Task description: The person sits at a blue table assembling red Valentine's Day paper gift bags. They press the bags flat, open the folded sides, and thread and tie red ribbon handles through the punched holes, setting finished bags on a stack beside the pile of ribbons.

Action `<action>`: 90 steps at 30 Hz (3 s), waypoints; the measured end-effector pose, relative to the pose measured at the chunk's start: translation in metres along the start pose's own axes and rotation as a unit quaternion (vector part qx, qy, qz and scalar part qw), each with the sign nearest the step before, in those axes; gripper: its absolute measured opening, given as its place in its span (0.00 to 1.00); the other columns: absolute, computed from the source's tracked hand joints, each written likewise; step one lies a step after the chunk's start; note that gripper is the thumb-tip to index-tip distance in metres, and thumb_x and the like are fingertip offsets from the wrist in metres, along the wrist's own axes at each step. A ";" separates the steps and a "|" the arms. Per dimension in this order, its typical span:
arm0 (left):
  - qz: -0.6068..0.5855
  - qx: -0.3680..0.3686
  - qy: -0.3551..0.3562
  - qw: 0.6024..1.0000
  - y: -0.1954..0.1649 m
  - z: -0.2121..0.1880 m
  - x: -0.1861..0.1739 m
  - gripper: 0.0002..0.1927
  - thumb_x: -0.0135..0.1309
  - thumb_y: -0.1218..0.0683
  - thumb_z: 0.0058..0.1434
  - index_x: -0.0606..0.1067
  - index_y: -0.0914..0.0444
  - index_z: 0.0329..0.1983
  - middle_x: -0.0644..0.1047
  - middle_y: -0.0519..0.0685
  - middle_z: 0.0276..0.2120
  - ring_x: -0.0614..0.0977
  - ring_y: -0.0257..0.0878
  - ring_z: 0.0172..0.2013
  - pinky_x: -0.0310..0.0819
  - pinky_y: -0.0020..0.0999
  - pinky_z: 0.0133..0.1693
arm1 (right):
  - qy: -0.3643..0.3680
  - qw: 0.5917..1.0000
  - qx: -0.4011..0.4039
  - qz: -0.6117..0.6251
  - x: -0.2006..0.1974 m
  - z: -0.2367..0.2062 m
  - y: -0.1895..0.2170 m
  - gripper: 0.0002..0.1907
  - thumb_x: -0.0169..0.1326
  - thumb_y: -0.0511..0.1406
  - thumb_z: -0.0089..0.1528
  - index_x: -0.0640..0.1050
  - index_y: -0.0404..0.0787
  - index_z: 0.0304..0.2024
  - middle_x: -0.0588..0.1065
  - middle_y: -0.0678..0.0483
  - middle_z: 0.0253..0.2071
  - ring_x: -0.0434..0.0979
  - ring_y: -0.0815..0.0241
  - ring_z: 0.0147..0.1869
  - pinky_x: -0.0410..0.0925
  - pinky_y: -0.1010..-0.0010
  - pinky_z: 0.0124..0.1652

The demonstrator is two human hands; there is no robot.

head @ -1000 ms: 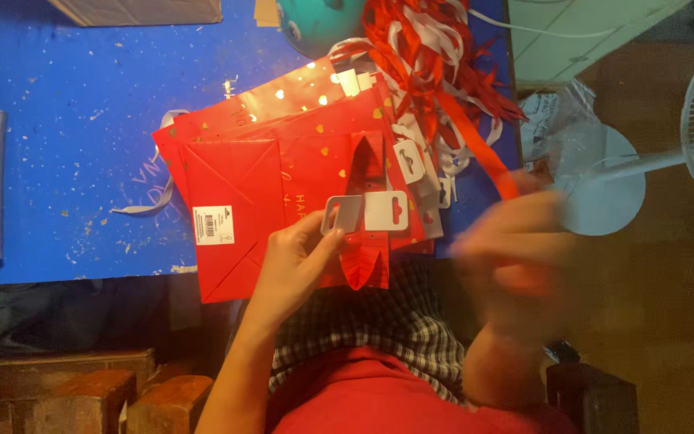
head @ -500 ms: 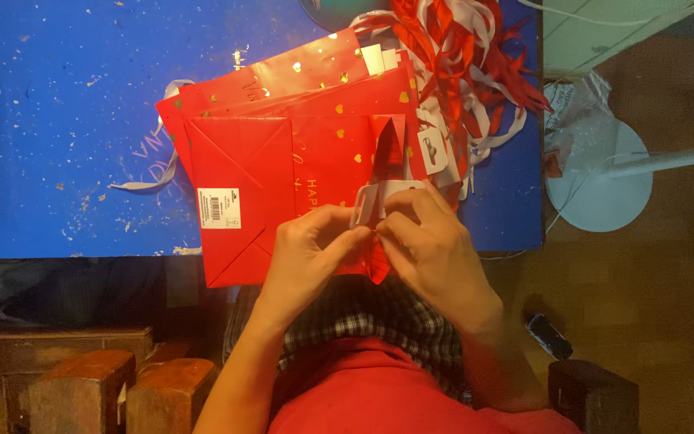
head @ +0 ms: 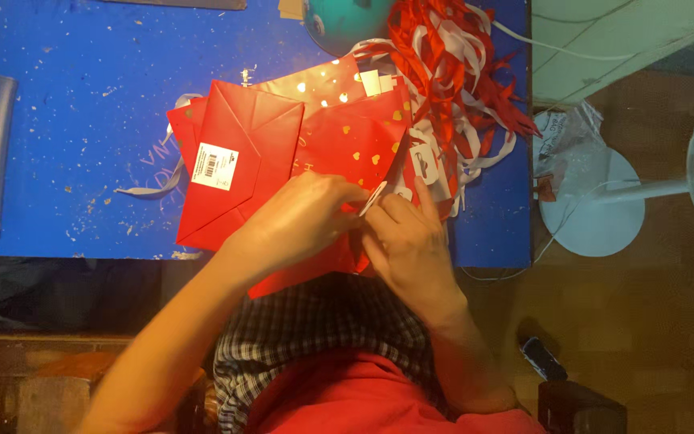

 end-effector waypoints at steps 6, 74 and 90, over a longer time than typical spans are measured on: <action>-0.113 0.050 -0.095 0.988 0.015 -0.037 0.003 0.12 0.58 0.56 0.64 0.80 0.64 0.50 0.83 0.56 0.41 0.86 0.49 0.41 0.80 0.38 0.43 | -0.033 0.998 -0.014 0.047 0.003 -0.006 -0.002 0.08 0.60 0.31 0.57 0.74 0.39 0.37 0.72 0.51 0.40 0.76 0.50 0.47 0.54 0.42 0.71; -0.249 -0.047 -0.216 0.943 0.053 -0.074 -0.016 0.07 0.62 0.60 0.61 0.83 0.63 0.42 0.85 0.49 0.40 0.87 0.41 0.44 0.81 0.34 0.48 | 0.005 0.993 -0.034 0.114 0.026 0.032 0.001 0.15 0.61 0.27 0.47 0.82 0.41 0.38 0.72 0.55 0.29 0.76 0.57 0.36 0.51 0.46 0.70; -0.378 -0.212 -0.364 0.825 0.077 -0.082 0.038 0.21 0.36 0.49 0.81 0.67 0.73 0.41 0.69 0.67 0.38 0.68 0.39 0.37 0.66 0.38 0.44 | -0.036 0.957 0.090 0.274 0.030 0.002 -0.039 0.02 0.60 0.28 0.61 0.81 0.39 0.37 0.82 0.57 0.32 0.83 0.66 0.39 0.51 0.53 0.75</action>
Point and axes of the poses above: each hand's wrist, its own z-axis towards the middle knuckle, its own x-axis out of the palm, y = z × x, the point moved 7 cm from there along z, towards the middle knuckle
